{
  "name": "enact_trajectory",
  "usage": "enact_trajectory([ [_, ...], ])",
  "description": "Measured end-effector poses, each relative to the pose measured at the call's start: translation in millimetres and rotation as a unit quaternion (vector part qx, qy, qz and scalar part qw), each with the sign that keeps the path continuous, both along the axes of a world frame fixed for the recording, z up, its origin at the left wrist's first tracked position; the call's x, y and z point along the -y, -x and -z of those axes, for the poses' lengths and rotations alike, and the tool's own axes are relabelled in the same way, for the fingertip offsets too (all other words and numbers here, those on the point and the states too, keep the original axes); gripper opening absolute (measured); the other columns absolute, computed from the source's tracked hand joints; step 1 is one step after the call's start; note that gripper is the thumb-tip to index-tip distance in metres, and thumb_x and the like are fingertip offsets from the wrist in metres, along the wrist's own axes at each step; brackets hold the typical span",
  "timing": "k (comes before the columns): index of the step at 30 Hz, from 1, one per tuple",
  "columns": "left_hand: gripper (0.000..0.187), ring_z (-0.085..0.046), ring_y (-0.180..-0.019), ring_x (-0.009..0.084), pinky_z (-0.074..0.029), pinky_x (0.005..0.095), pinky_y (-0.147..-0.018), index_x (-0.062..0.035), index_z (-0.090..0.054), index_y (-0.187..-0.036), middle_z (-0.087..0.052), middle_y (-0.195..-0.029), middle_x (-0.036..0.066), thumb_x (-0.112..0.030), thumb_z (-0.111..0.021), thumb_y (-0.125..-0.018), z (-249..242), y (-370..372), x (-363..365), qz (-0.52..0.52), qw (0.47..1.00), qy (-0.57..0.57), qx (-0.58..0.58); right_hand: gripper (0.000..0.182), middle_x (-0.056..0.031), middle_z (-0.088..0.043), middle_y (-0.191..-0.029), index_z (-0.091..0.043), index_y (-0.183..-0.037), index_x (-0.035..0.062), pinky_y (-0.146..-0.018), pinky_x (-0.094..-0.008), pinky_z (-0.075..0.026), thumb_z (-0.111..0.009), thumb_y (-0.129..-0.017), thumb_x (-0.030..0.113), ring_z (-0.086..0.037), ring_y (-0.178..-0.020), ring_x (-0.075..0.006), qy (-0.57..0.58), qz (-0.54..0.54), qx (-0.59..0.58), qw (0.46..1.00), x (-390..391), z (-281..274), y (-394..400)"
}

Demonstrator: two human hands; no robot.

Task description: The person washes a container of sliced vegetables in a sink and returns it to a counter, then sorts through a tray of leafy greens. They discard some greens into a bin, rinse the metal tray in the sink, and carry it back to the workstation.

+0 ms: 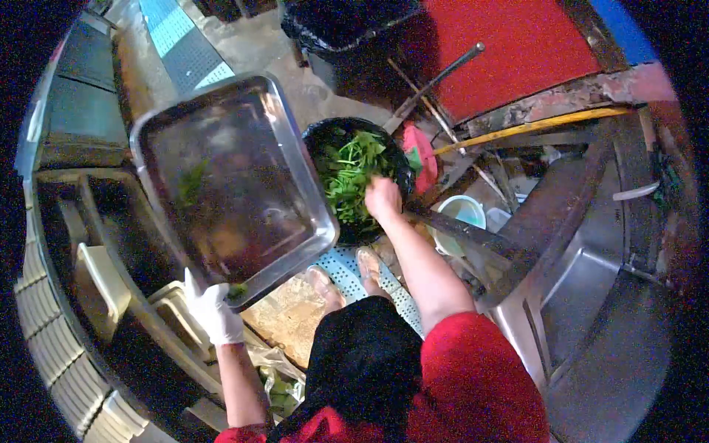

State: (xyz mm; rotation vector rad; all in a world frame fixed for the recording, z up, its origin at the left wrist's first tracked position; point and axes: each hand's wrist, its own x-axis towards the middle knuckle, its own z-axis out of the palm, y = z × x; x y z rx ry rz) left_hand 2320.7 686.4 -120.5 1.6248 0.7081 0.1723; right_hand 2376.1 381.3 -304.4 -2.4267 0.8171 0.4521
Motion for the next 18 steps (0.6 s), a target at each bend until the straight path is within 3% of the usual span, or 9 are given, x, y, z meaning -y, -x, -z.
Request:
enact_trajectory([
  [1, 0.066, -0.056, -0.078, 0.0148, -0.048, 0.0254, -0.069, 0.0021, -0.045, -0.129, -0.057, -0.101, 0.008, 0.010, -0.046, -0.063, -15.9, -3.5, -2.0, 0.033, 0.995, 0.094, 0.002, 0.019, -0.0175, -0.064, -0.095, -0.065, -0.090, 0.0013, -0.080, -0.0370, -0.051, -0.066, -0.075, 0.012, -0.063, -0.090, -0.0309, -0.016, -0.017, 0.177, 0.984, -9.9, -33.5, -7.1],
  [2, 0.064, -0.056, -0.078, 0.0153, -0.049, 0.0258, -0.069, 0.0024, -0.047, -0.126, -0.057, -0.096, 0.007, 0.010, -0.046, -0.062, -10.7, 1.6, -12.9, 0.045, 0.998, 0.044, 0.002, 0.014, -0.0167, -0.065, -0.094, -0.066, -0.090, 0.0014, -0.078, -0.0366, -0.051, -0.063, -0.077, 0.009, -0.064, -0.087, -0.0305, -0.030, -0.032, 0.350, 0.936, -20.3, -65.6, -14.2],
  [6, 0.069, -0.056, -0.081, 0.0148, -0.048, 0.0252, -0.072, 0.0018, -0.047, -0.129, -0.056, -0.100, 0.006, 0.007, -0.045, -0.060, -53.7, 11.5, -9.8, 0.081, 0.993, 0.082, -0.016, 0.013, -0.0158, -0.063, -0.099, -0.066, -0.091, -0.0004, -0.086, -0.0374, -0.048, -0.059, -0.082, 0.006, -0.060, -0.096, -0.0312, -0.053, -0.251, 0.569, 0.781, -79.7, -190.6, -69.0],
  [10, 0.071, -0.058, -0.085, 0.0157, -0.050, 0.0241, -0.068, 0.0034, -0.045, -0.129, -0.057, -0.114, 0.011, 0.007, -0.043, -0.059, -103.6, 24.9, 0.9, 0.125, 0.985, 0.118, 0.029, 0.050, -0.0200, -0.041, -0.134, -0.047, -0.126, 0.0045, -0.103, -0.0492, -0.031, -0.057, -0.086, 0.032, -0.038, -0.124, -0.0395, -0.029, -0.284, 0.422, 0.860, -99.2, -230.4, -101.3],
  [12, 0.070, -0.057, -0.084, 0.0141, -0.048, 0.0237, -0.070, 0.0040, -0.046, -0.129, -0.057, -0.113, 0.010, 0.007, -0.044, -0.059, -125.1, 27.3, 7.8, 0.134, 0.976, 0.163, 0.047, 0.055, -0.0190, -0.038, -0.138, -0.044, -0.131, 0.0080, -0.104, -0.0553, -0.025, -0.052, -0.087, 0.041, -0.032, -0.129, -0.0397, 0.022, -0.229, 0.424, 0.876, -119.3, -247.3, -90.6],
  [13, 0.070, -0.056, -0.089, 0.0138, -0.046, 0.0226, -0.078, 0.0047, -0.046, -0.128, -0.057, -0.113, 0.008, 0.007, -0.045, -0.058, -125.6, 26.8, 6.9, 0.148, 0.975, 0.156, 0.061, 0.055, -0.0225, -0.043, -0.130, -0.041, -0.131, 0.0054, -0.101, -0.0561, -0.026, -0.052, -0.087, 0.037, -0.036, -0.125, -0.0404, 0.080, -0.248, 0.469, 0.844, -134.4, -253.4, -83.9],
  [15, 0.070, -0.055, -0.094, 0.0143, -0.044, 0.0227, -0.082, 0.0054, -0.047, -0.127, -0.057, -0.114, 0.008, 0.007, -0.045, -0.058, -129.9, 26.2, 5.9, 0.162, 0.972, 0.156, 0.066, 0.051, -0.0228, -0.042, -0.132, -0.041, -0.127, -0.0036, -0.104, -0.0535, -0.025, -0.051, -0.088, 0.027, -0.031, -0.130, -0.0390, -0.007, -0.358, 0.489, 0.796, -170.5, -281.4, -60.9],
  [16, 0.069, -0.055, -0.098, 0.0148, -0.042, 0.0228, -0.086, 0.0060, -0.047, -0.127, -0.056, -0.115, 0.008, 0.007, -0.045, -0.058, -135.0, 25.2, 7.1, 0.176, 0.971, 0.152, 0.063, 0.052, -0.0223, -0.041, -0.134, -0.041, -0.126, -0.0062, -0.105, -0.0534, -0.025, -0.053, -0.085, 0.023, -0.032, -0.130, -0.0380, -0.123, -0.303, 0.528, 0.784, -182.1, -282.1, -48.2],
  [18, 0.068, -0.053, -0.105, 0.0162, -0.040, 0.0242, -0.091, 0.0074, -0.047, -0.126, -0.056, -0.116, 0.008, 0.008, -0.044, -0.058, -156.6, 22.2, 10.4, 0.179, 0.970, 0.138, 0.089, 0.054, -0.0202, -0.039, -0.136, -0.041, -0.129, -0.0026, -0.104, -0.0551, -0.025, -0.053, -0.084, 0.025, -0.033, -0.129, -0.0374, 0.018, -0.398, 0.529, 0.749, -172.4, -280.5, -20.7],
])
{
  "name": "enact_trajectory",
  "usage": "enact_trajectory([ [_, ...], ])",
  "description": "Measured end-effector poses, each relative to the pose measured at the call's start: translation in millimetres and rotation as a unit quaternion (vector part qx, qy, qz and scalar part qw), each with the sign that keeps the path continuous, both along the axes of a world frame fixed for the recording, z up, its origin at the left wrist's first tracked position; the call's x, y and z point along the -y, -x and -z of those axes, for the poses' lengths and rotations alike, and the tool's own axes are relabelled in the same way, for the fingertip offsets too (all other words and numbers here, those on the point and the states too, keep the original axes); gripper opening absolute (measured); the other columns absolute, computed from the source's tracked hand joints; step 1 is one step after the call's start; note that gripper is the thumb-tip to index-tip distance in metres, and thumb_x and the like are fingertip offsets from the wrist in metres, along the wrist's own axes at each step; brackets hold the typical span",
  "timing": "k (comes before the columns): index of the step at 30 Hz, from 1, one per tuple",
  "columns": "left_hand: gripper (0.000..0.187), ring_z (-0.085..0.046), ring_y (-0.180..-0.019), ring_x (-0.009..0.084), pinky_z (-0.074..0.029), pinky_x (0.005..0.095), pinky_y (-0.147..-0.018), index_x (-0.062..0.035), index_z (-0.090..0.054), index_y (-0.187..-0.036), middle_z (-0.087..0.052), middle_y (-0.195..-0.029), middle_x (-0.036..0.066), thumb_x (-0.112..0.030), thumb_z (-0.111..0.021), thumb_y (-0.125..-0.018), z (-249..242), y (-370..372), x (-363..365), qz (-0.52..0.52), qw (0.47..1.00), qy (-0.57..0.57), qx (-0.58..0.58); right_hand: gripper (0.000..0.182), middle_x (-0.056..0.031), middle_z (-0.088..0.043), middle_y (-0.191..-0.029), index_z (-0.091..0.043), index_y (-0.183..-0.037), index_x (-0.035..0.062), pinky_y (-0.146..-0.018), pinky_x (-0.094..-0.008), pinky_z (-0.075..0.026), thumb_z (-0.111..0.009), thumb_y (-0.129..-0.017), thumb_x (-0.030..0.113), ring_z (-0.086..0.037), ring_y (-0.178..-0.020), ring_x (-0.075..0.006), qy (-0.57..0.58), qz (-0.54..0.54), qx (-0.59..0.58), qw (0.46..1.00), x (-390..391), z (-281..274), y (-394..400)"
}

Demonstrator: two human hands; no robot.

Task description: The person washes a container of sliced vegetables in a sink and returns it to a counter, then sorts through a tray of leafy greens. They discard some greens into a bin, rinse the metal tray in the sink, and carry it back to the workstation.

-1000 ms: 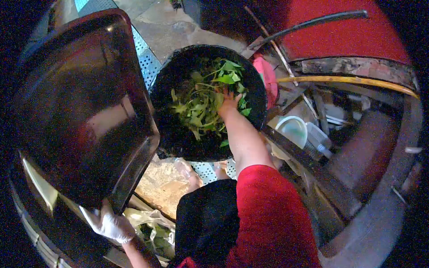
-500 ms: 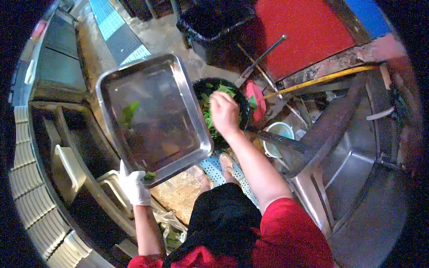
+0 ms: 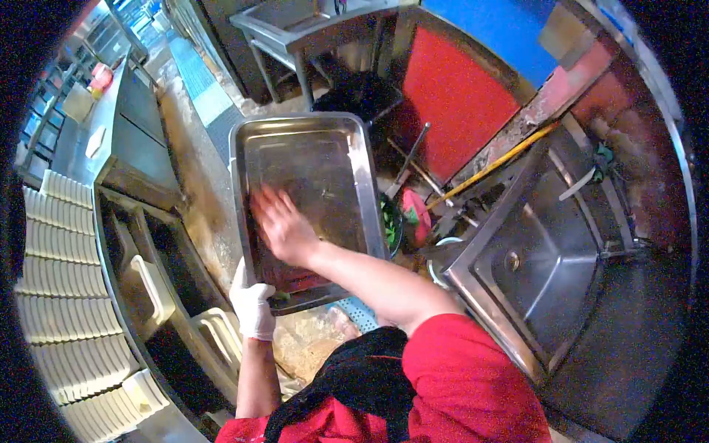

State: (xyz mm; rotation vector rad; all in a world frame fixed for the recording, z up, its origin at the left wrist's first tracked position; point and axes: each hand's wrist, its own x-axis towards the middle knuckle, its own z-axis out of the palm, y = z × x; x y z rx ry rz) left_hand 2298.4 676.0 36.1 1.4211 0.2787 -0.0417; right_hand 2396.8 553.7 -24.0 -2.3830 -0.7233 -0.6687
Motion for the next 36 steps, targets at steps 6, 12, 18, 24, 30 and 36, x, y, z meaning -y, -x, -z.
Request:
enact_trajectory([
  [6, 0.064, -0.055, -0.099, 0.0133, -0.041, 0.0234, -0.088, 0.0050, -0.052, -0.123, -0.060, -0.110, 0.006, 0.008, -0.043, -0.060, -32.6, 1.1, -14.5, 0.029, 0.996, -0.060, 0.054, 0.062, -0.0195, -0.038, -0.139, -0.042, -0.130, -0.0012, -0.107, -0.0562, -0.016, -0.053, -0.084, 0.039, -0.028, -0.132, -0.0357, 0.144, 0.212, -0.028, 0.966, 87.4, -16.1, -36.3],
  [12, 0.064, -0.056, -0.100, 0.0168, -0.041, 0.0256, -0.090, 0.0068, -0.051, -0.122, -0.059, -0.112, 0.008, 0.010, -0.042, -0.059, -32.8, -18.0, -1.4, 0.014, 0.998, -0.043, 0.046, 0.066, -0.0240, -0.036, -0.137, -0.038, -0.129, -0.0089, -0.109, -0.0539, -0.014, -0.048, -0.088, 0.042, -0.027, -0.132, -0.0350, 0.127, 0.229, -0.104, 0.960, 91.0, 1.5, -11.6],
  [18, 0.053, -0.056, -0.085, 0.0112, -0.046, 0.0234, -0.075, 0.0028, -0.059, -0.112, -0.060, -0.093, 0.002, 0.011, -0.044, -0.062, -5.3, -62.8, 3.8, -0.081, 0.984, -0.027, 0.154, 0.054, -0.0299, -0.044, -0.127, -0.047, -0.121, -0.0104, -0.106, -0.0447, -0.027, -0.050, -0.089, 0.033, -0.039, -0.122, -0.0396, 0.057, 0.129, -0.191, 0.971, 56.2, 36.9, 42.0],
  [24, 0.051, -0.053, -0.082, 0.0091, -0.045, 0.0217, -0.073, 0.0032, -0.058, -0.115, -0.060, -0.096, 0.001, 0.013, -0.044, -0.067, 5.0, -88.8, 1.5, -0.076, 0.970, -0.117, 0.199, 0.028, -0.0161, -0.055, -0.097, -0.057, -0.094, -0.0010, -0.088, -0.0421, -0.040, -0.055, -0.086, 0.026, -0.050, -0.097, -0.0343, -0.062, 0.086, -0.127, 0.986, 68.4, 38.0, 32.3],
  [30, 0.055, -0.059, -0.094, 0.0180, -0.044, 0.0267, -0.087, 0.0028, -0.057, -0.117, -0.062, -0.108, 0.010, 0.016, -0.044, -0.066, 13.3, -103.3, -9.8, -0.062, 0.861, -0.304, 0.403, 0.045, -0.0196, -0.041, -0.134, -0.048, -0.123, -0.0030, -0.103, -0.0421, -0.034, -0.053, -0.079, 0.006, -0.037, -0.125, -0.0380, 0.146, 0.128, -0.192, 0.962, 92.5, 74.2, 45.0],
  [36, 0.051, -0.061, -0.094, 0.0205, -0.046, 0.0304, -0.088, 0.0044, -0.056, -0.117, -0.063, -0.109, 0.014, 0.015, -0.046, -0.068, -5.0, -89.1, 0.8, -0.079, 0.811, -0.394, 0.425, 0.046, -0.0246, -0.038, -0.136, -0.049, -0.125, 0.0037, -0.107, -0.0451, -0.030, -0.042, -0.080, -0.001, -0.035, -0.129, -0.0341, -0.048, 0.223, -0.442, 0.868, 118.0, 104.5, 88.2],
])
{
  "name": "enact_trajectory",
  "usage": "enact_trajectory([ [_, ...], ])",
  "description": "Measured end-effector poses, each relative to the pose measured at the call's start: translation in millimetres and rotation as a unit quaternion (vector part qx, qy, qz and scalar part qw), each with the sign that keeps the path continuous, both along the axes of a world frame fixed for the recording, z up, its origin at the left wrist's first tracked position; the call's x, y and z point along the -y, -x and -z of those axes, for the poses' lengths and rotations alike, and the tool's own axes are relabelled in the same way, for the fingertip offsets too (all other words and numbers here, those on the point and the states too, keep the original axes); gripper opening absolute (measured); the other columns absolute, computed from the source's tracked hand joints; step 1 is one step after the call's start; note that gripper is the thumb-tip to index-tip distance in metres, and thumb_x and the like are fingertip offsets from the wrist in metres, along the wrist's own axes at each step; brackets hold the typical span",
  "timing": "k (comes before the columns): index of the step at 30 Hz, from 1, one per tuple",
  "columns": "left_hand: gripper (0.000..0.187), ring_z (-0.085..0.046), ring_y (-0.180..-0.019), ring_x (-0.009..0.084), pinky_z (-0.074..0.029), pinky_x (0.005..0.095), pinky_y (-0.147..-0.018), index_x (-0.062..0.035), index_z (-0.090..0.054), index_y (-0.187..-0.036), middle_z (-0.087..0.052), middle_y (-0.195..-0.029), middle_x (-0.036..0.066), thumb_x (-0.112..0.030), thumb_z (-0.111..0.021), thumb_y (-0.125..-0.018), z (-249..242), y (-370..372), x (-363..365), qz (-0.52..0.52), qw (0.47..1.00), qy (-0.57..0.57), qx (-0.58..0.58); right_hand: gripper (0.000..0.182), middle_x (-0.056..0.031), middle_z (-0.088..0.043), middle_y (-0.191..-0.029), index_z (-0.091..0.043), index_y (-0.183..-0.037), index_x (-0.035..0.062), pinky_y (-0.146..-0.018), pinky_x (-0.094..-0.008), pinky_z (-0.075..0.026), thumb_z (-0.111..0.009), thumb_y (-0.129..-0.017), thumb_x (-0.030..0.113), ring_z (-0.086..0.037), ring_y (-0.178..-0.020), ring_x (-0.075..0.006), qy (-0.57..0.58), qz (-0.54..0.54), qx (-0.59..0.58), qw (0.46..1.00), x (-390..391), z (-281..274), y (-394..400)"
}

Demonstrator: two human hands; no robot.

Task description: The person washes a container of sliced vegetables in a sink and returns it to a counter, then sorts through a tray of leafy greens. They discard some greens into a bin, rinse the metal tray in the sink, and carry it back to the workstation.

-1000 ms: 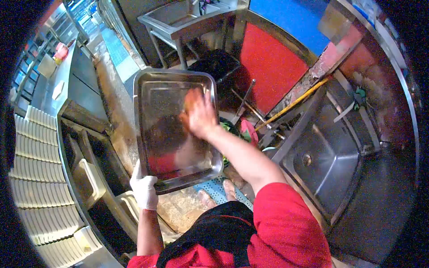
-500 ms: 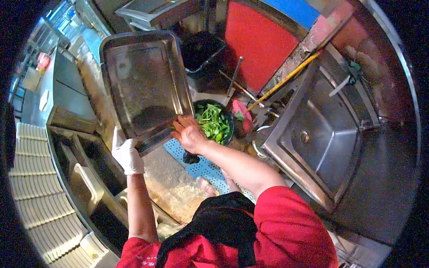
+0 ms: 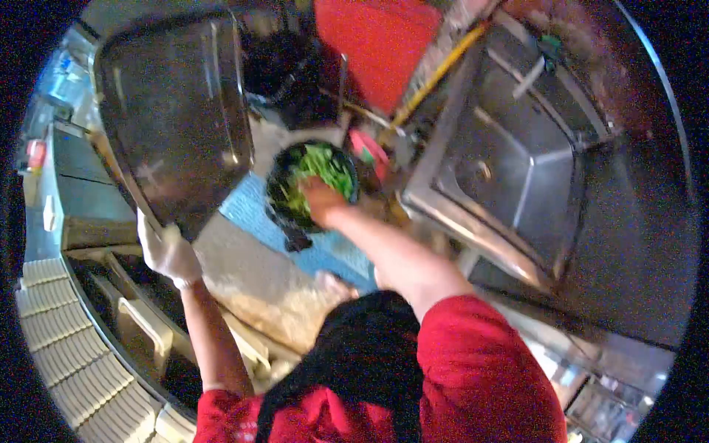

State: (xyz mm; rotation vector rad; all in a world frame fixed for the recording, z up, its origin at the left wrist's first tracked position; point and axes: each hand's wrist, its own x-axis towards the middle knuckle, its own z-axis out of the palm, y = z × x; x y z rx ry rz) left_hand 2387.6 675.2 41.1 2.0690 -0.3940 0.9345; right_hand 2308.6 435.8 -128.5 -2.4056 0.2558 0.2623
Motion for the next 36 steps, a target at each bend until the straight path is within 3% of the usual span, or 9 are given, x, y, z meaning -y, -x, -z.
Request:
enact_trajectory([
  [4, 0.057, -0.058, -0.097, 0.0213, -0.047, 0.0291, -0.084, 0.0032, -0.052, -0.124, -0.059, -0.114, 0.013, 0.014, -0.047, -0.068, -13.6, 19.6, 37.4, 0.129, 0.953, 0.245, -0.121, 0.019, -0.0145, -0.066, -0.093, -0.063, -0.097, -0.0020, -0.070, -0.0322, -0.055, -0.056, -0.080, -0.004, -0.067, -0.081, -0.0203, -0.180, 0.192, 0.085, 0.961, 56.3, -59.1, 40.0],
  [12, 0.061, -0.060, -0.069, 0.0218, -0.053, 0.0325, -0.059, 0.0016, -0.047, -0.123, -0.057, -0.096, 0.012, 0.001, -0.045, -0.062, -50.3, 66.5, 149.9, 0.277, 0.769, 0.362, -0.448, 0.012, -0.0117, -0.064, -0.078, -0.060, -0.097, -0.0017, -0.043, -0.0270, -0.049, -0.057, -0.086, 0.004, -0.061, -0.053, -0.0166, -0.346, 0.516, 0.205, 0.757, 210.4, -152.7, 209.2],
  [14, 0.057, -0.058, -0.066, 0.0186, -0.051, 0.0303, -0.055, 0.0000, -0.049, -0.117, -0.055, -0.087, 0.008, 0.001, -0.045, -0.060, -44.7, 83.3, 181.9, 0.338, 0.705, 0.347, -0.518, 0.013, -0.0091, -0.062, -0.075, -0.060, -0.095, 0.0003, -0.043, -0.0267, -0.049, -0.060, -0.087, 0.011, -0.058, -0.050, -0.0165, -0.342, 0.590, 0.221, 0.697, 265.4, -137.6, 260.5],
  [16, 0.059, -0.056, -0.068, 0.0163, -0.049, 0.0281, -0.056, -0.0002, -0.049, -0.118, -0.054, -0.086, 0.006, 0.002, -0.045, -0.059, -23.7, 98.9, 206.1, 0.387, 0.840, 0.022, -0.380, 0.016, -0.0061, -0.058, -0.071, -0.059, -0.091, 0.0012, -0.042, -0.0285, -0.049, -0.063, -0.087, 0.016, -0.057, -0.049, -0.0166, -0.317, 0.658, 0.239, 0.640, 332.7, -120.3, 307.8],
  [18, 0.062, -0.055, -0.071, 0.0132, -0.047, 0.0256, -0.058, -0.0004, -0.049, -0.120, -0.054, -0.089, 0.003, 0.004, -0.045, -0.058, -45.5, 142.0, 263.8, 0.394, 0.603, 0.341, -0.604, 0.020, -0.0052, -0.056, -0.070, -0.058, -0.088, 0.0017, -0.041, -0.0292, -0.049, -0.064, -0.085, 0.020, -0.056, -0.048, -0.0165, -0.280, 0.704, 0.236, 0.608, 401.6, -106.7, 341.7],
  [19, 0.064, -0.054, -0.074, 0.0129, -0.047, 0.0249, -0.059, -0.0008, -0.050, -0.121, -0.055, -0.091, 0.003, 0.005, -0.044, -0.058, -36.1, 153.6, 283.8, 0.388, 0.609, 0.314, -0.616, 0.023, -0.0043, -0.055, -0.069, -0.057, -0.085, 0.0023, -0.040, -0.0300, -0.049, -0.066, -0.084, 0.024, -0.055, -0.047, -0.0164, -0.250, 0.755, 0.213, 0.568, 431.3, -106.7, 352.8],
  [26, 0.056, -0.059, -0.072, 0.0199, -0.050, 0.0271, -0.064, 0.0010, -0.057, -0.108, -0.062, -0.086, 0.006, 0.010, -0.045, -0.054, -18.8, 206.0, 422.0, 0.444, 0.509, 0.227, -0.701, 0.038, -0.0039, -0.055, -0.061, -0.056, -0.081, 0.0040, -0.040, -0.0334, -0.046, -0.068, -0.081, 0.040, -0.053, -0.043, -0.0175, -0.256, 0.769, 0.242, 0.533, 624.6, -128.1, 373.6],
  [31, 0.055, -0.057, -0.078, 0.0169, -0.045, 0.0234, -0.071, 0.0009, -0.058, -0.109, -0.062, -0.089, 0.005, 0.007, -0.047, -0.056, -44.8, 221.0, 482.7, 0.384, 0.515, 0.205, -0.738, 0.057, -0.0047, -0.059, -0.088, -0.056, -0.102, 0.0117, -0.076, -0.0499, -0.045, -0.063, -0.074, 0.062, -0.056, -0.083, -0.0217, -0.325, 0.701, 0.215, 0.598, 726.4, -104.7, 358.3],
  [36, 0.054, -0.057, -0.080, 0.0159, -0.044, 0.0236, -0.071, 0.0006, -0.058, -0.108, -0.061, -0.090, 0.004, 0.008, -0.048, -0.055, -16.9, 203.4, 504.8, 0.428, 0.503, 0.159, -0.734, 0.047, -0.0078, -0.063, -0.085, -0.061, -0.087, 0.0095, -0.074, -0.0502, -0.047, -0.075, -0.067, 0.050, -0.060, -0.085, -0.0263, -0.299, 0.640, 0.158, 0.690, 738.0, -146.8, 332.8],
])
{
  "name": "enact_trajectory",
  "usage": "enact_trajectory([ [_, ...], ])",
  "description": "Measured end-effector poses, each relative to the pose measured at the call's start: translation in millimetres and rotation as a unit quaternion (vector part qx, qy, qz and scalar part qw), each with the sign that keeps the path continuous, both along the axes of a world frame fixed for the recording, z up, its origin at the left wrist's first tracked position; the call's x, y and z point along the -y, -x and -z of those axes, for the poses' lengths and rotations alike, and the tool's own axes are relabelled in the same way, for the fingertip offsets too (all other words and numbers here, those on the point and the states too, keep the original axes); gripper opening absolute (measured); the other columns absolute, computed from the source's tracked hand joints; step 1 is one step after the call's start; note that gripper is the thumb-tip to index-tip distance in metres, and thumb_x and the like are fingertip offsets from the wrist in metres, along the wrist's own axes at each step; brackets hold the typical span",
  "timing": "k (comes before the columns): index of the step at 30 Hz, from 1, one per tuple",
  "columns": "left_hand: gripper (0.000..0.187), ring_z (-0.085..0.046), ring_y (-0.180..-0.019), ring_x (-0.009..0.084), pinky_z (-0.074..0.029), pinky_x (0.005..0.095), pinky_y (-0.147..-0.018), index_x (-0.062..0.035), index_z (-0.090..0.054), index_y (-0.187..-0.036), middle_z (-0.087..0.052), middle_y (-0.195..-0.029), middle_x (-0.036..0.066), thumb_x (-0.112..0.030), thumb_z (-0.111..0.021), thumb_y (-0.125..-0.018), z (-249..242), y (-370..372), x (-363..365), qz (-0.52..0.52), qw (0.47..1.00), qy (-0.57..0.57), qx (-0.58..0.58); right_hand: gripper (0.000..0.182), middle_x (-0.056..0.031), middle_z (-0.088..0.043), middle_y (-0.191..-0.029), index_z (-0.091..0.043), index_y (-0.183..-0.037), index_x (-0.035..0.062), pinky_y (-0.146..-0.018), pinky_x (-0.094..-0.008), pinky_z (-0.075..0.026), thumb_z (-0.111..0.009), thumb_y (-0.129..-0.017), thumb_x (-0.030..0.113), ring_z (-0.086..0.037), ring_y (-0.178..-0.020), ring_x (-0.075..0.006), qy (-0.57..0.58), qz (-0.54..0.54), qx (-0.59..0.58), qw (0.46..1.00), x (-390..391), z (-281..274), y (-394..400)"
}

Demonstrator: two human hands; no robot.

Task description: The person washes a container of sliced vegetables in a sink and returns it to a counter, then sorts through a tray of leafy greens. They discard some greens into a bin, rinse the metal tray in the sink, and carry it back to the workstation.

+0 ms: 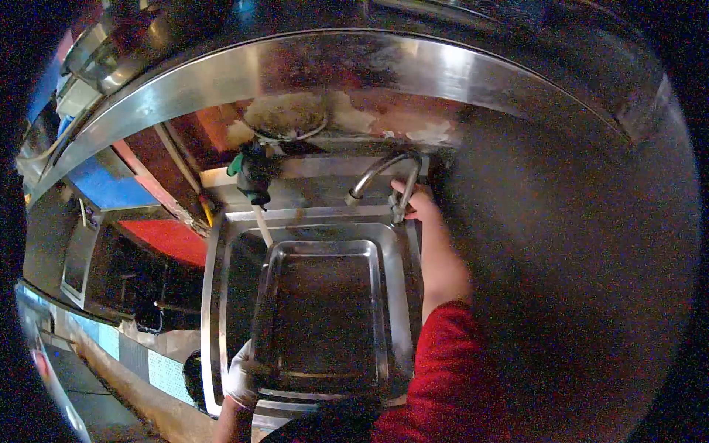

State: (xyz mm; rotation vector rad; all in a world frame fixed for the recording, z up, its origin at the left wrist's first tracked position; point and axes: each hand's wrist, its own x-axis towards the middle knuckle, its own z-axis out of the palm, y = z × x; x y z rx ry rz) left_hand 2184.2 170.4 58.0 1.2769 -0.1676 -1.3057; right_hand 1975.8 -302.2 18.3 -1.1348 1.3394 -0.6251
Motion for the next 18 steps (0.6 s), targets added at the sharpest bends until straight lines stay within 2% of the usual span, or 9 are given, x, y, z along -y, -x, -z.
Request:
enact_trajectory([
  [2, 0.058, -0.061, -0.078, 0.0213, -0.052, 0.0303, -0.068, -0.0008, -0.054, -0.116, -0.063, -0.096, 0.009, 0.011, -0.046, -0.059, 6.9, -4.9, 6.2, 0.037, 0.998, 0.025, 0.035, 0.044, -0.0091, -0.064, -0.083, -0.062, -0.082, 0.0082, -0.072, -0.0479, -0.048, -0.078, -0.065, 0.046, -0.062, -0.081, -0.0268, 0.022, 0.002, -0.022, 1.000, 28.1, 26.4, 3.4],
  [4, 0.060, -0.061, -0.078, 0.0210, -0.052, 0.0301, -0.069, -0.0007, -0.053, -0.117, -0.063, -0.097, 0.009, 0.011, -0.045, -0.059, 3.0, -1.9, 17.7, 0.028, 0.999, 0.021, 0.021, 0.028, -0.0055, -0.058, -0.064, -0.063, -0.071, 0.0063, -0.038, -0.0363, -0.044, -0.071, -0.076, 0.033, -0.055, -0.045, -0.0216, 0.288, 0.046, -0.396, 0.871, 80.7, 112.1, 17.7],
  [5, 0.061, -0.061, -0.078, 0.0207, -0.052, 0.0299, -0.069, -0.0006, -0.053, -0.118, -0.062, -0.099, 0.008, 0.011, -0.045, -0.058, -0.3, 0.5, 21.4, 0.015, 1.000, 0.023, 0.009, 0.020, -0.0077, -0.059, -0.065, -0.062, -0.068, 0.0029, -0.045, -0.0340, -0.044, -0.066, -0.079, 0.020, -0.057, -0.052, -0.0209, 0.280, 0.260, -0.246, 0.891, 60.1, 110.5, 12.0],
  [8, 0.057, -0.058, -0.077, 0.0180, -0.045, 0.0252, -0.069, -0.0001, -0.058, -0.112, -0.062, -0.089, 0.006, 0.012, -0.045, -0.057, -1.6, 1.4, 23.4, -0.007, 0.999, 0.029, -0.018, 0.018, -0.0068, -0.060, -0.066, -0.062, -0.071, 0.0008, -0.053, -0.0291, -0.043, -0.061, -0.083, 0.014, -0.055, -0.057, -0.0164, 0.438, 0.270, -0.164, 0.841, -33.9, 33.7, -0.9],
  [10, 0.059, -0.058, -0.080, 0.0175, -0.045, 0.0256, -0.069, -0.0009, -0.058, -0.113, -0.062, -0.092, 0.005, 0.013, -0.046, -0.057, 0.5, -1.1, 20.7, 0.002, 0.999, 0.031, -0.029, 0.012, -0.0071, -0.061, -0.068, -0.060, -0.080, 0.0012, -0.060, -0.0305, -0.045, -0.063, -0.082, 0.013, -0.055, -0.062, -0.0143, 0.463, 0.222, -0.015, 0.858, -103.0, 4.3, -23.1],
  [12, 0.059, -0.058, -0.085, 0.0176, -0.046, 0.0261, -0.072, -0.0016, -0.058, -0.113, -0.063, -0.095, 0.005, 0.012, -0.046, -0.057, -1.2, -3.0, 15.8, 0.015, 0.998, 0.032, -0.052, 0.009, -0.0020, -0.056, -0.064, -0.058, -0.077, 0.0032, -0.049, -0.0265, -0.040, -0.058, -0.084, 0.009, -0.049, -0.055, -0.0099, 0.311, 0.057, 0.018, 0.949, -156.3, -5.0, -46.5],
  [13, 0.058, -0.059, -0.089, 0.0184, -0.047, 0.0271, -0.076, -0.0019, -0.058, -0.114, -0.063, -0.100, 0.006, 0.011, -0.046, -0.058, 19.1, -10.8, 5.7, 0.034, 0.999, 0.020, -0.023, 0.006, -0.0044, -0.054, -0.062, -0.058, -0.080, 0.0032, -0.040, -0.0282, -0.037, -0.054, -0.085, 0.004, -0.050, -0.049, -0.0133, 0.046, 0.039, 0.127, 0.990, -174.9, -19.3, -63.9],
  [14, 0.058, -0.059, -0.089, 0.0184, -0.047, 0.0271, -0.076, -0.0019, -0.058, -0.114, -0.063, -0.100, 0.006, 0.011, -0.046, -0.058, 15.7, -10.7, 3.0, 0.041, 0.999, 0.020, -0.028, 0.007, -0.0063, -0.052, -0.060, -0.058, -0.082, 0.0022, -0.035, -0.0289, -0.035, -0.052, -0.086, 0.003, -0.049, -0.044, -0.0156, 0.005, -0.015, 0.214, 0.977, -172.3, -5.8, -75.3],
  [18, 0.057, -0.061, -0.088, 0.0177, -0.048, 0.0283, -0.081, -0.0012, -0.055, -0.121, -0.063, -0.106, 0.006, 0.005, -0.049, -0.064, 20.6, -13.6, -10.9, 0.084, 0.993, 0.057, -0.051, 0.012, -0.0079, -0.056, -0.069, -0.056, -0.083, -0.0001, -0.048, -0.0290, -0.045, -0.058, -0.087, 0.010, -0.056, -0.059, -0.0180, -0.152, 0.037, 0.333, 0.930, -147.9, 1.1, -113.2],
])
